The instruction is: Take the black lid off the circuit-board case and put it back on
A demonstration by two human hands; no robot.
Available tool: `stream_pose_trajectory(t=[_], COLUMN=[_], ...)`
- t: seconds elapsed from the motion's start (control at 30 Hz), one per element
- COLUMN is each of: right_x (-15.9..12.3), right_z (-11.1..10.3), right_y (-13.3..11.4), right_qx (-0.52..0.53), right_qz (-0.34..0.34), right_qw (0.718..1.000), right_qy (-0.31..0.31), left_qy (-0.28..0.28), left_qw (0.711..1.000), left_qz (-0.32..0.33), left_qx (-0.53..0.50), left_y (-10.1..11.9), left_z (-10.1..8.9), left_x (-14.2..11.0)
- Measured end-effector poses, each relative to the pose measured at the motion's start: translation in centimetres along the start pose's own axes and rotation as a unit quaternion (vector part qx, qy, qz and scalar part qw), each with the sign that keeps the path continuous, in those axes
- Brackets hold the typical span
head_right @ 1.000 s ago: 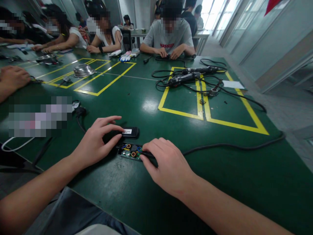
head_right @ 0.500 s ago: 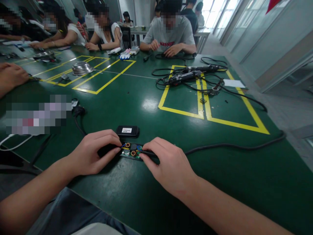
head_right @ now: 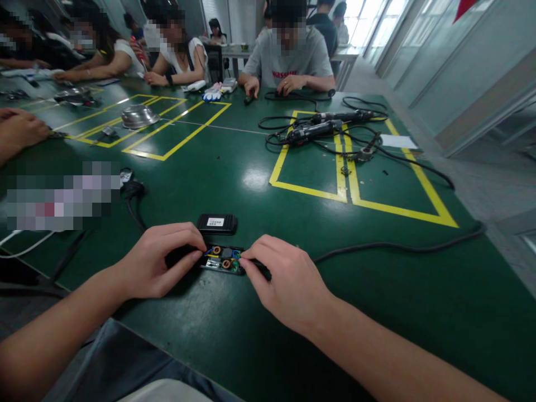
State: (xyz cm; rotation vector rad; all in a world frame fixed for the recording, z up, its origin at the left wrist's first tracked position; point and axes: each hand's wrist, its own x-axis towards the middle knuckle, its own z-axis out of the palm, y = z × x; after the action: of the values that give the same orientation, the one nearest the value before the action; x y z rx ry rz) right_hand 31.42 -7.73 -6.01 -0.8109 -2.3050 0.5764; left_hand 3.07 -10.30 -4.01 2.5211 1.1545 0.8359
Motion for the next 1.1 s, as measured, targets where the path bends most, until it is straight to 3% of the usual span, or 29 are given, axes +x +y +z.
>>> stream_pose_trajectory(t=[0.27,0.43,0.57,0.7,0.8,0.93,1.1], right_x=[0.2,0.4,0.4,0.5,0.5,0.5,0.2], right_z=[-0.2,-0.3,-0.2,-0.3,-0.4,-0.3,-0.2], right_y=[-0.1,-0.2,-0.4,-0.6,-0.6,-0.6,-0.5], right_qx=[-0.014,-0.048,-0.054,-0.044,-0.033,-0.019,-0.002], right_qz=[0.004,-0.016,-0.009,0.015,0.027,0.041,0.060], right_qw=[1.000,0.999,0.999,0.999,0.999,0.999,0.998], right_qy=[0.000,0.002,0.003,0.020,0.019,0.017,0.023], left_qy=[-0.015,0.043,0.083,0.060,0.045,0.066,0.081], left_qw=[1.000,0.998,0.993,0.989,0.988,0.991,0.995], left_qz=[-0.002,0.026,-0.049,-0.122,-0.142,-0.107,0.029], left_qx=[0.008,0.049,0.073,0.056,0.039,0.045,0.045], left_y=[0.1,0.2,-0.4,-1.3,-1.7,-1.4,0.0], left_z=[-0.4,-0.3,0.0,0.2,0.3,0.2,-0.3], left_x=[0.3,0.4,0.5,0.7,0.7,0.5,0.1])
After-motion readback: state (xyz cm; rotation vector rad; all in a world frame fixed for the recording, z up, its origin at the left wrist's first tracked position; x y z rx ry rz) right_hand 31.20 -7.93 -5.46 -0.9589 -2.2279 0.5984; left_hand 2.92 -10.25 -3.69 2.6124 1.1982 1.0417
